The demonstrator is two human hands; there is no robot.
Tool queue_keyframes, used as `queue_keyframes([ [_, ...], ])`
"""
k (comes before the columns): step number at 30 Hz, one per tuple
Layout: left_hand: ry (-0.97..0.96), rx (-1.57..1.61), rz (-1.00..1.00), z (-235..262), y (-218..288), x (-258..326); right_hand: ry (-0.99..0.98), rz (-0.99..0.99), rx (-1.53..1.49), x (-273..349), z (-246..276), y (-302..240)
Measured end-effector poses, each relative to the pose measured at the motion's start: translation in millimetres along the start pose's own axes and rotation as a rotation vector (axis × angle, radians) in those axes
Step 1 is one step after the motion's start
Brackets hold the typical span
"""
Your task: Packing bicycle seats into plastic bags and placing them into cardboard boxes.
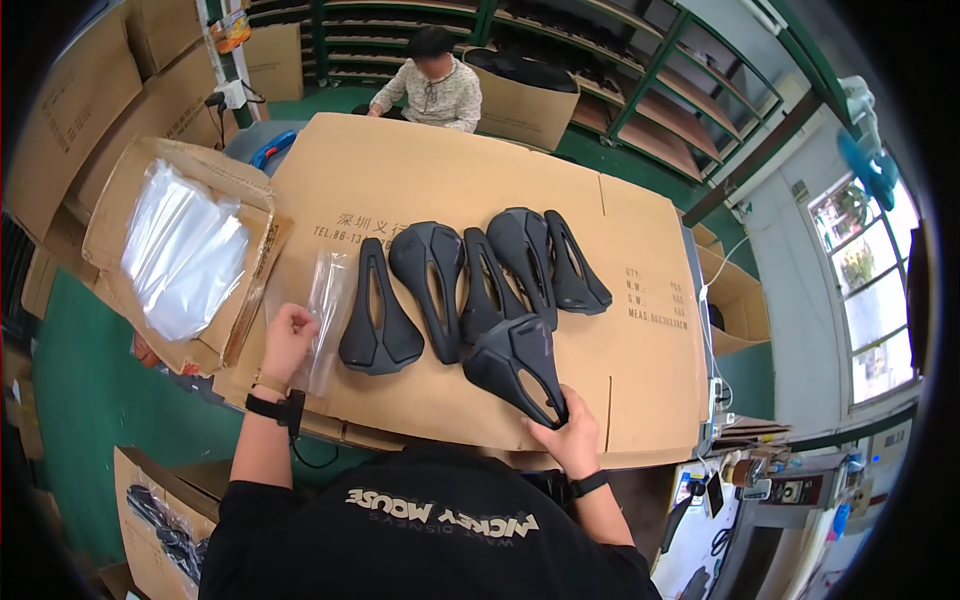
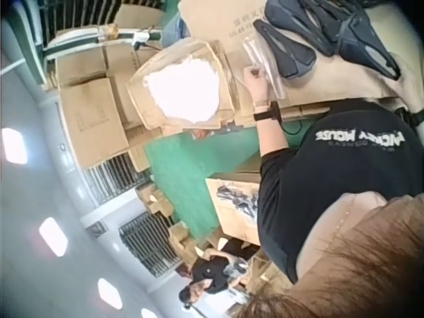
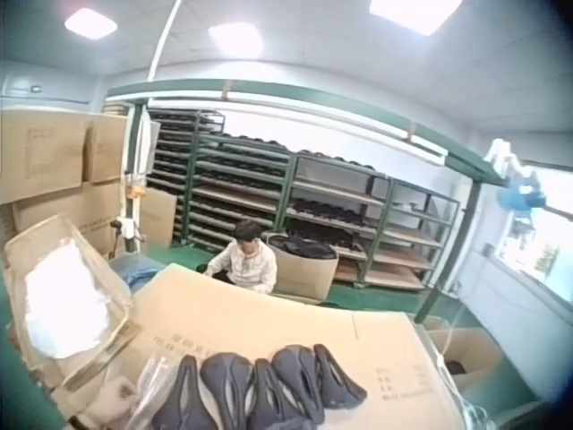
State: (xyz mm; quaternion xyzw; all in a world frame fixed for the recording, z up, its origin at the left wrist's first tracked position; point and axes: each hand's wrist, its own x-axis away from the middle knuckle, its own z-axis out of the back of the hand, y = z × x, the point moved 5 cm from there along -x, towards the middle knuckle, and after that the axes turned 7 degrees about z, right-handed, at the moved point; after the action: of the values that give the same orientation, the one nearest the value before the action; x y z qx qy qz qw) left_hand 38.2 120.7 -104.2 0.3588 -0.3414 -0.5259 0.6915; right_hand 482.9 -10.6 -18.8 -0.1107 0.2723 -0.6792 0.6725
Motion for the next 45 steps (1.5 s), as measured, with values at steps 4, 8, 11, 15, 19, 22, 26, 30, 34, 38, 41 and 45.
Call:
queue_keyframes([
  [4, -0.192, 0.751, 0.219, 9, 37, 14, -0.008, -0.127, -0.144, -3, -3, 12],
  [8, -0.535, 1.043, 0.27, -4, 55, 34, 0.007, -0.147, -0.328, -13, -3, 3],
  [11, -0.425, 1.028, 0.342, -16, 82, 51, 0.041, -0.112, -0.322, -17, -6, 2],
  [15, -0.536, 0.896, 0.257, -30, 108, 65, -0.02, -0.074, -0.347, -20, -15, 4],
  [19, -0.419, 0.489, 0.086, -60, 127, 75, -0.321, -0.387, -1.05, -25, -22, -29],
  [22, -0.362, 0.408, -0.158, -90, 139, 91, -0.69, -0.321, -1.422, -24, -26, -84],
  [26, -0.514, 0.281, -0.303, -120, 119, 115, -1.101, -0.187, -1.369, -28, -25, -135],
  [30, -0.592, 0.24, -0.36, -110, 97, 111, -1.089, -0.07, -1.309, -32, -32, -137],
  [34, -0.829, 0.858, 0.194, -74, 90, 110, -0.829, -0.276, -1.325, -48, -26, -125],
  [38, -0.37, 1.279, 0.361, -44, 54, 91, -0.899, -0.138, -1.275, -53, -32, -104],
  [41, -0.259, 1.095, 0.334, -4, 112, 101, -1.209, 0.203, -0.991, -65, -28, -131],
  [45, 0.157, 0.601, -0.372, 35, 149, 118, -0.95, 0.574, -0.606, -82, -56, -128],
])
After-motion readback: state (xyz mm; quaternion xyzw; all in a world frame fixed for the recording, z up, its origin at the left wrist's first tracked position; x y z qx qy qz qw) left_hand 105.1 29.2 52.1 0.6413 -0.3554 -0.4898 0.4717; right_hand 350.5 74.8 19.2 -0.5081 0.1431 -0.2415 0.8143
